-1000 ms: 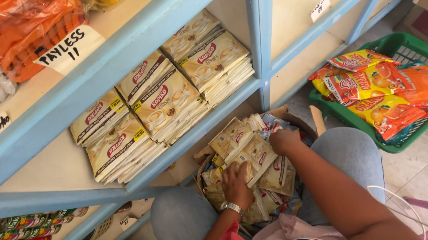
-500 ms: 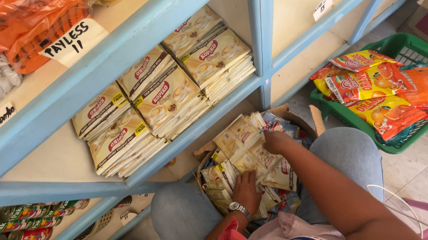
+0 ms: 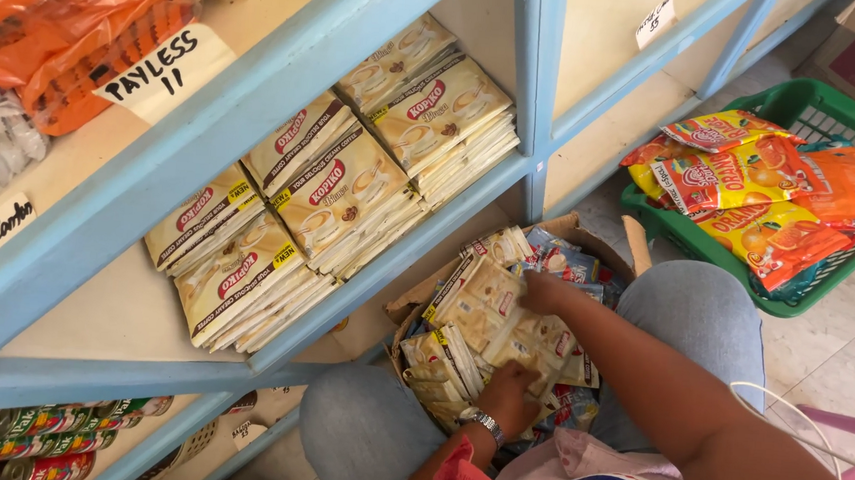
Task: Stocking instant coffee sachets onto the lower shelves in a grocery store aisle.
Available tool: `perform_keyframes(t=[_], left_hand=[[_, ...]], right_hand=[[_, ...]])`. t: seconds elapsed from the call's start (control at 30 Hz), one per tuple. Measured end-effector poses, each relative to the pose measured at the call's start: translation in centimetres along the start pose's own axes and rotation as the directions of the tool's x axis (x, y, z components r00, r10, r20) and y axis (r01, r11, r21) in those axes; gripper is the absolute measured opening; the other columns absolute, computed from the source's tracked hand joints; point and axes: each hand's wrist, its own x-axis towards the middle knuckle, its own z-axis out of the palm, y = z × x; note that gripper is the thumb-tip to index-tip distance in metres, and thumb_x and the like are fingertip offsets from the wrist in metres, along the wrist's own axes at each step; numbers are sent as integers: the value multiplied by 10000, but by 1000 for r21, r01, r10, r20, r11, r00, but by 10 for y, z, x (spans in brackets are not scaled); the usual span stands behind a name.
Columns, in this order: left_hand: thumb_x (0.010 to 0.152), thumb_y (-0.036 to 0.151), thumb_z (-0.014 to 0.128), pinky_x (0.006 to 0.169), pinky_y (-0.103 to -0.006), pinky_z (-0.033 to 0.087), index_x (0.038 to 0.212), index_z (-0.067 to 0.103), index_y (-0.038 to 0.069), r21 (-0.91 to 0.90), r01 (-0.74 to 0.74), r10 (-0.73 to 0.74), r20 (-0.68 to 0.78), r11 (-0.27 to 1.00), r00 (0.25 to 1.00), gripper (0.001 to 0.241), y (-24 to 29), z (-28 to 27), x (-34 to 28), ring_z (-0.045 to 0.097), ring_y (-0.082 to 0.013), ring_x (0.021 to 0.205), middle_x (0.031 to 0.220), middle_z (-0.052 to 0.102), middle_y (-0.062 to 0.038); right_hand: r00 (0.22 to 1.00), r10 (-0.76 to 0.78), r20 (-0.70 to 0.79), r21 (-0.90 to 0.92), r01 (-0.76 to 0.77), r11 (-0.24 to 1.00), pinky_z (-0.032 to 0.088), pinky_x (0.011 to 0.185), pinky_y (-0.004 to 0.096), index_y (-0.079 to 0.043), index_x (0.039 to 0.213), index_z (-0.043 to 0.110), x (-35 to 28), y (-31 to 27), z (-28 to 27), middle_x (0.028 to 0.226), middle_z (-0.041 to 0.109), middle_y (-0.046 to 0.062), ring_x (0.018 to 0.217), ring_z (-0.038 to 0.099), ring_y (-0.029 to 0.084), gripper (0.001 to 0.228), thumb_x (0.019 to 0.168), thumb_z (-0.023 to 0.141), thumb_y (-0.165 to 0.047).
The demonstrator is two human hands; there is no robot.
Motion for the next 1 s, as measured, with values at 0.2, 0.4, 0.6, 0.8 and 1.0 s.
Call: perform_keyframes(t=[0.2, 0.4, 0.6, 0.8, 1.0], left_hand=[[832, 217, 751, 915, -394, 549, 1090, 769, 123, -156, 107, -108, 2, 982, 994, 275, -37, 34, 13, 676, -299, 1036, 1108, 708, -121], [929, 360, 731, 852, -371, 566, 1116, 726, 76, -385, 286, -314, -9, 877, 950, 340, -24, -16, 30, 714, -248, 936, 1026, 737, -107], [852, 331, 846, 978, -411, 530, 1263, 541, 49, -364, 127, -259, -343, 923, 903, 584, -26, -59, 27, 615, -305, 1124, 1197, 581, -149], [673, 40, 886, 1114, -473, 395, 1510, 356, 180, -202, 128, -202, -409, 971, 890, 1001, 14, -122, 1, 403, -383, 1372, 1476, 380, -168], [695, -10, 761, 908, -458, 535, 1547, 227, 299, -902, 139, -442, -63, 409, 895, 1052, 6, -149, 3, 621, -256, 1203, 1523, 442, -89]], right_hand=[[996, -93, 17, -72, 94, 993, 542, 929, 484, -94, 1254, 640, -16, -10, -16, 1163, 705, 207, 1125, 667, 382, 558, 762, 812, -293], [896, -385, 222, 14, 392, 920, 553, 823, 445, 22, 1003, 626, -53, -54, -80, 930, 695, 209, 903, 691, 335, 437, 873, 807, -354], [902, -356, 243, 472, 210, 856, 536, 619, 346, -63, 1136, 575, -115, -109, -144, 867, 677, 81, 738, 631, 164, 280, 916, 711, -170], [775, -529, 345, 718, 144, 681, 535, 646, 294, -88, 1255, 545, -130, -124, -169, 1047, 744, 88, 784, 638, 114, 364, 925, 697, -114], [778, -600, 187, 846, 183, 500, 562, 870, 311, -29, 1278, 555, -142, -112, -204, 1130, 778, 131, 1021, 717, 143, 365, 944, 686, -93]])
